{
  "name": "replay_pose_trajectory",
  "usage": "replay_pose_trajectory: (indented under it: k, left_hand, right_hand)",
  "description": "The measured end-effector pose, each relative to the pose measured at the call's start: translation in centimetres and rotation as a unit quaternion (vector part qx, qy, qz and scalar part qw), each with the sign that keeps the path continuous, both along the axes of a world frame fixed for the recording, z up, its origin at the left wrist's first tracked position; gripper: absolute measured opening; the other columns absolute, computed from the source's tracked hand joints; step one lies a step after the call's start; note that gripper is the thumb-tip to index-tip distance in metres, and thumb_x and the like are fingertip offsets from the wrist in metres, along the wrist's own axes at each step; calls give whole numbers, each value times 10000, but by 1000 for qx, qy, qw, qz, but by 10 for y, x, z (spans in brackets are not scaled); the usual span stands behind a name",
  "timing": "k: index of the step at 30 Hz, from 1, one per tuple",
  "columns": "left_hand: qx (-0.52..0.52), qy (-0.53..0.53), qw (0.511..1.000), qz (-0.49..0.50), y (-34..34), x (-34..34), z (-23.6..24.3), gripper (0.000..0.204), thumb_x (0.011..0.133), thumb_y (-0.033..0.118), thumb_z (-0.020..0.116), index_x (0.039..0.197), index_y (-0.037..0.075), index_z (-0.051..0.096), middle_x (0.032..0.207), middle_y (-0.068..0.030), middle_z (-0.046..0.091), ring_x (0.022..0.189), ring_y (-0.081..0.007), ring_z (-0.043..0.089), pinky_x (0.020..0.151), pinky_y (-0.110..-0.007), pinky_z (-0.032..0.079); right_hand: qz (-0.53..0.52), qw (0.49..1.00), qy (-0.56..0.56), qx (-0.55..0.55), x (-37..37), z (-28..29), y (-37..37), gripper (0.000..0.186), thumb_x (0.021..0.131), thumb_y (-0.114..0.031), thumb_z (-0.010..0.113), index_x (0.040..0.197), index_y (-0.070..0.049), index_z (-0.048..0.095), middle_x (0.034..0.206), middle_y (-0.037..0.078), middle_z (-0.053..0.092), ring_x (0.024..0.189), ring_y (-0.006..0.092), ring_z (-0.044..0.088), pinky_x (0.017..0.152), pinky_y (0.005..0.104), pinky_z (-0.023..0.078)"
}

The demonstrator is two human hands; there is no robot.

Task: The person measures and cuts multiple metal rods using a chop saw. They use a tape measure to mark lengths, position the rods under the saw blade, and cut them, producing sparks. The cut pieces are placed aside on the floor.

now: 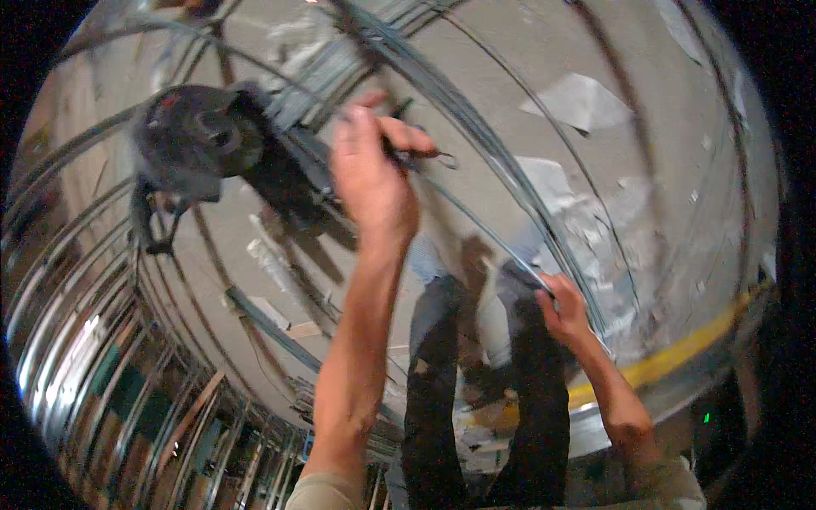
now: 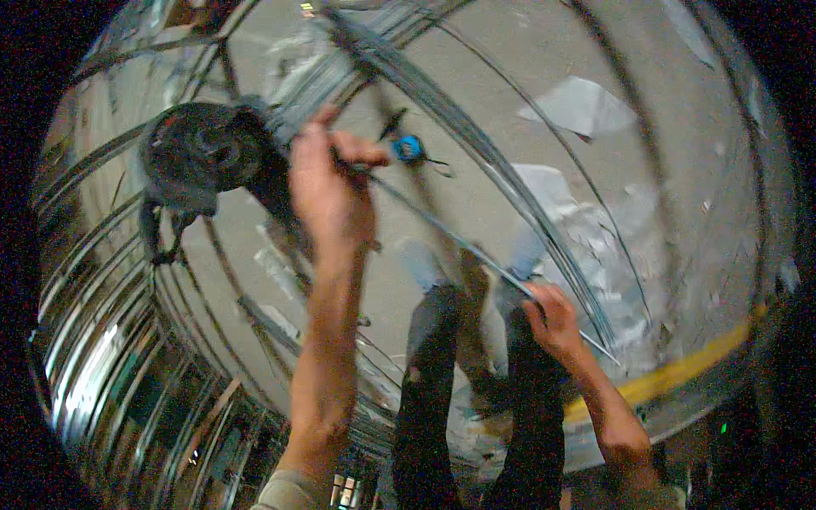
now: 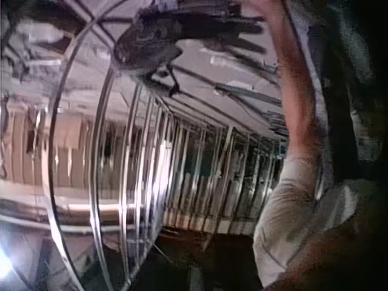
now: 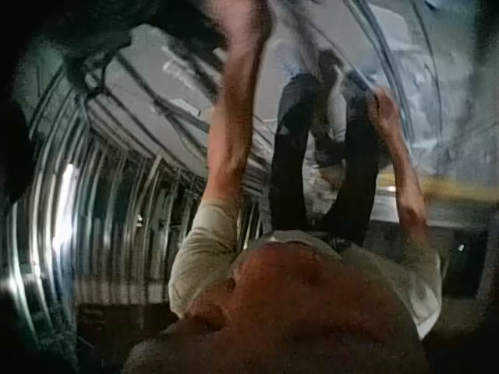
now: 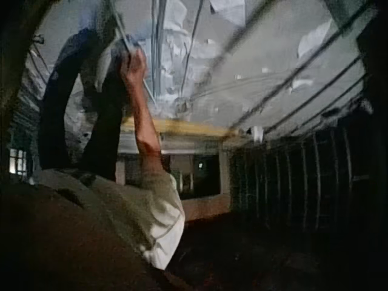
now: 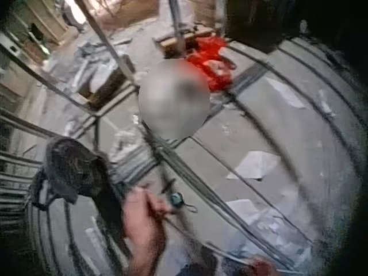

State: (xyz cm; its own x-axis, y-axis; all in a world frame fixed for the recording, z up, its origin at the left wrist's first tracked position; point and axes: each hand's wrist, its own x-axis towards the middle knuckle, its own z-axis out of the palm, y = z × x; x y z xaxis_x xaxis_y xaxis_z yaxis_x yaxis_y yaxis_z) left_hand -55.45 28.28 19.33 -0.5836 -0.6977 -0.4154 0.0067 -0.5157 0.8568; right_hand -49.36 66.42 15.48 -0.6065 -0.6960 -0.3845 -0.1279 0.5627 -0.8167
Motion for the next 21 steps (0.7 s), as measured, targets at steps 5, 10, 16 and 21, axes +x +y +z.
replay_pose_trajectory:
  k: [5,10,16,21]
  left_hand:
    - [-11,37,993,-110,-18,6,9,361,1043,245,585,1335,40,527,728,19,436,683,-98,442,590,-263,393]
    - [7,-127,986,-104,-84,21,-60,492,1079,319,486,1464,15,442,737,22,343,654,-86,365,579,-229,350]
    - [154,-235,959,-47,-47,65,-86,396,1001,225,576,1371,88,542,889,-78,698,749,-131,623,511,-208,393]
    - [186,-61,979,-50,31,68,-77,389,1041,215,529,1384,38,471,978,-96,706,941,-264,689,862,-436,566]
  right_hand:
    - [-32,989,-11,147,18,-33,20,281,961,-309,617,937,-30,649,936,173,656,882,394,628,770,491,502]
    - [-64,984,-95,139,73,9,27,377,975,-405,607,920,-32,588,863,176,616,855,410,637,781,523,506]
    - [-178,938,-175,239,84,57,67,347,916,-330,731,1128,-56,709,1063,165,705,1052,331,670,897,445,530]
    - [-102,969,-49,221,20,89,143,167,955,-147,645,985,12,690,907,171,663,844,351,638,781,408,505]
